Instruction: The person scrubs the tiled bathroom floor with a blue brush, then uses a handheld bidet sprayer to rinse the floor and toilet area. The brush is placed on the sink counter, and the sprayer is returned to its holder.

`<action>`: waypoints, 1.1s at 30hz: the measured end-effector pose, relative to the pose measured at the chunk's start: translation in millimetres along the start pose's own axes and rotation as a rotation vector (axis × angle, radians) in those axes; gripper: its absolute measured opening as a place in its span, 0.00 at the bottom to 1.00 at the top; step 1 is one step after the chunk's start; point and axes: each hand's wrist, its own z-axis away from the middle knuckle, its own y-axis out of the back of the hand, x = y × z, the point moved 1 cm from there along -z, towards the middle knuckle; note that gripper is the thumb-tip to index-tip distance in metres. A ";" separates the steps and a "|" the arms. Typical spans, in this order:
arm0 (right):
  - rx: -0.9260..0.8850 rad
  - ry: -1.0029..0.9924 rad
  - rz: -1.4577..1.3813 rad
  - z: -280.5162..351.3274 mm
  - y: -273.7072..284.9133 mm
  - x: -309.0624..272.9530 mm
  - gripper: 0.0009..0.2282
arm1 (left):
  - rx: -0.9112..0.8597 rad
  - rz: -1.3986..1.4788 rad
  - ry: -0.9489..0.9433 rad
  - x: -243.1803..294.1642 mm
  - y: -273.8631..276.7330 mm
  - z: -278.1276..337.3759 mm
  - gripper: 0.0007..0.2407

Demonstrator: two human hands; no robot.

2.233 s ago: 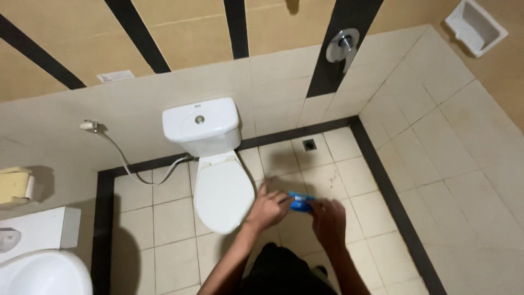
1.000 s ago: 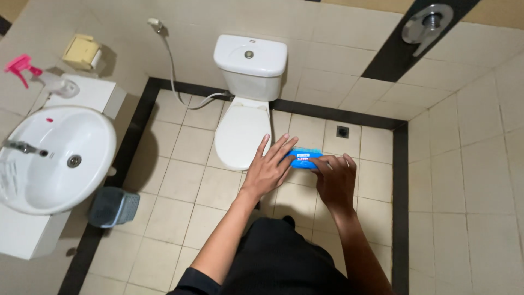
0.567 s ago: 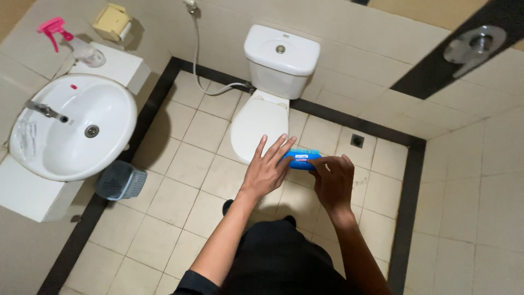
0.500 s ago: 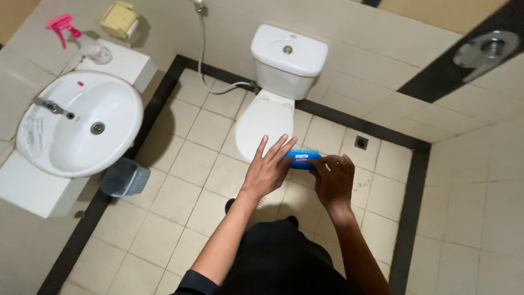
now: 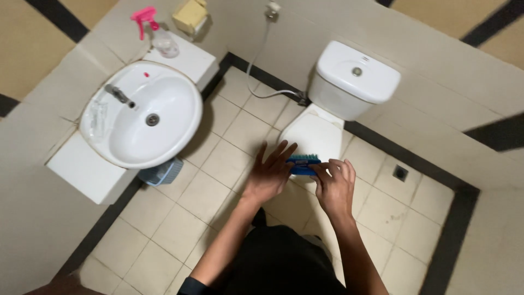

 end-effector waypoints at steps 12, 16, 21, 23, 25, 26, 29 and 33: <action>-0.065 0.156 -0.061 -91.2 -58.2 -53.5 0.10 | 0.002 0.085 0.126 -102.1 20.0 -1.2 0.09; -0.067 0.202 -0.085 -126.2 -86.6 -55.8 0.10 | 0.006 0.071 0.174 -131.1 22.1 -11.8 0.09; -0.066 0.281 -0.131 -177.4 -126.9 -58.6 0.09 | 0.015 -0.024 0.202 -177.1 13.4 -29.8 0.09; -0.065 0.302 -0.173 -200.5 -143.3 -58.9 0.09 | 0.015 -0.048 0.226 -195.3 5.3 -35.5 0.08; -0.061 0.323 -0.210 -226.3 -159.3 -57.6 0.10 | 0.020 -0.072 0.246 -216.1 -0.1 -47.3 0.08; -0.087 0.329 -0.231 -237.7 -168.1 -56.5 0.10 | -0.007 -0.071 0.265 -226.7 -2.3 -53.3 0.08; -0.130 0.385 -0.263 -267.4 -199.5 -51.3 0.11 | -0.070 -0.093 0.327 -253.1 -12.6 -67.0 0.10; -0.166 0.488 -0.298 -309.5 -233.5 -59.2 0.12 | -0.136 -0.162 0.477 -287.2 -58.1 -56.6 0.11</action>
